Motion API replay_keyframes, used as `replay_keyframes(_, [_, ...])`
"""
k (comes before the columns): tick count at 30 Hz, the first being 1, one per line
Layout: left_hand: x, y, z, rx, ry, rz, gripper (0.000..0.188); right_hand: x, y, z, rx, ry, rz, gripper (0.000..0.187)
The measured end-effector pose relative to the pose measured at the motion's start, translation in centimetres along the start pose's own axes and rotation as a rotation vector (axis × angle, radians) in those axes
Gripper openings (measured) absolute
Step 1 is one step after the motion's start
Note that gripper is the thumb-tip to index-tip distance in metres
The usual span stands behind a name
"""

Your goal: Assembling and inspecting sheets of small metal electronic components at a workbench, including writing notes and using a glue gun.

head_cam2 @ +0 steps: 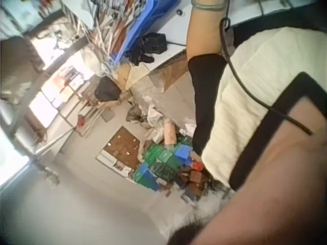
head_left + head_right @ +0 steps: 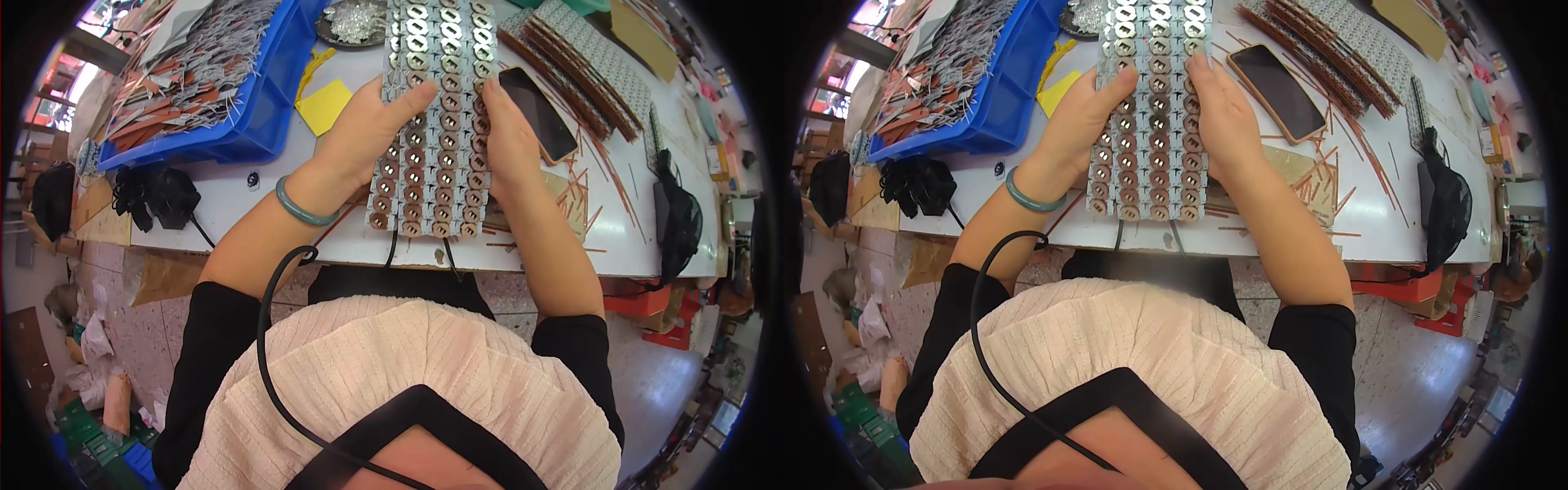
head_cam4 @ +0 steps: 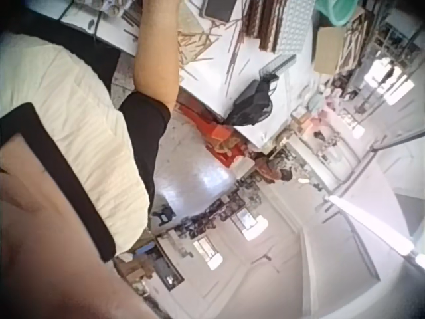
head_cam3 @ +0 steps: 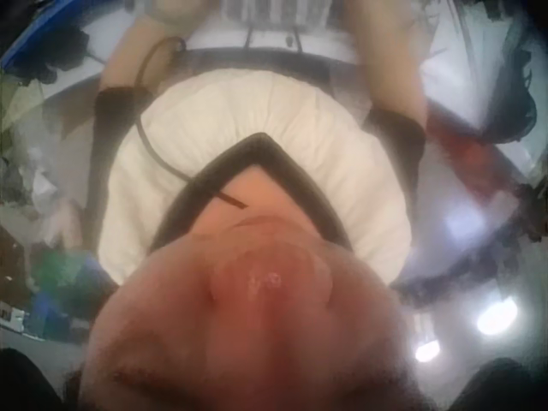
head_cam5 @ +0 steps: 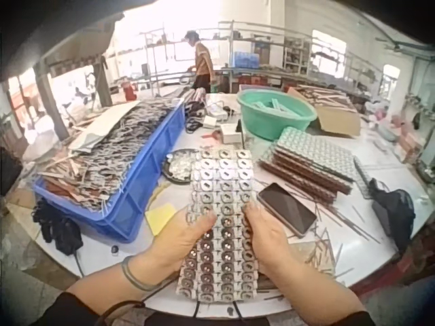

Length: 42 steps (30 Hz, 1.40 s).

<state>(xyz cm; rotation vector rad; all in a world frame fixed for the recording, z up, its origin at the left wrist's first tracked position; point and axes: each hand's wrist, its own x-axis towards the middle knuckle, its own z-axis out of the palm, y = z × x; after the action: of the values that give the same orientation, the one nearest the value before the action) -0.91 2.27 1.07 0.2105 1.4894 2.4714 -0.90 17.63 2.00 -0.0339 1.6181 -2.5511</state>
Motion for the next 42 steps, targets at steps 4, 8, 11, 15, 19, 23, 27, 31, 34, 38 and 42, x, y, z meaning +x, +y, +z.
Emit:
replay_keyframes(4, [-0.3, 0.1, 0.9, -0.173, -0.033, 0.003, 0.037, 0.0, 0.0, -0.1, 0.199, -0.131, 0.092, 0.039])
replay_keyframes(8, [0.0, -0.6, -0.8, -0.424, -0.298, -0.057, 0.032, 0.8, 1.1, -1.7, 0.412, -0.433, 0.197, 0.037])
replay_keyframes(11, [0.5, 0.6, -1.2, -0.23, -0.007, -0.093, 0.027, -0.2, -0.7, -0.4, 0.399, -0.165, 0.151, 0.034])
replay_keyframes(15, [0.9, 0.1, -1.6, -0.247, -0.062, -0.158, 0.025, -0.3, -0.7, -1.0, 0.292, -0.221, 0.117, 0.03])
replay_keyframes(19, [0.0, -0.5, 1.2, -0.188, -0.016, -0.035, 0.031, 0.1, 0.4, -0.7, 0.217, -0.142, 0.051, 0.031])
replay_keyframes(23, [0.0, -0.5, 1.1, -0.103, -0.01, -0.039, 0.034, 0.1, 1.0, -0.6, 0.11, -0.072, -0.01, 0.041])
replay_keyframes(27, [0.0, -0.7, 0.5, -0.122, -0.003, -0.08, 0.034, 0.1, 1.1, -0.5, 0.079, -0.036, 0.003, 0.043])
replay_keyframes(31, [0.3, -0.8, 0.1, -0.175, -0.056, -0.111, 0.033, 0.2, 0.7, -0.5, 0.062, -0.078, 0.012, 0.042])
replay_keyframes(34, [0.6, -1.3, -0.3, -0.19, -0.097, -0.052, 0.03, -0.2, 0.2, 0.2, 0.1, -0.042, 0.038, 0.04])
replay_keyframes(38, [0.6, -1.0, -0.1, -0.315, -0.297, -0.133, 0.027, 0.9, 0.1, -2.5, 0.255, -0.291, 0.357, 0.04])
replay_keyframes(42, [0.7, 0.0, -0.5, -0.271, -0.19, -0.139, 0.023, 0.9, 0.5, -1.9, 0.318, -0.267, 0.304, 0.026])
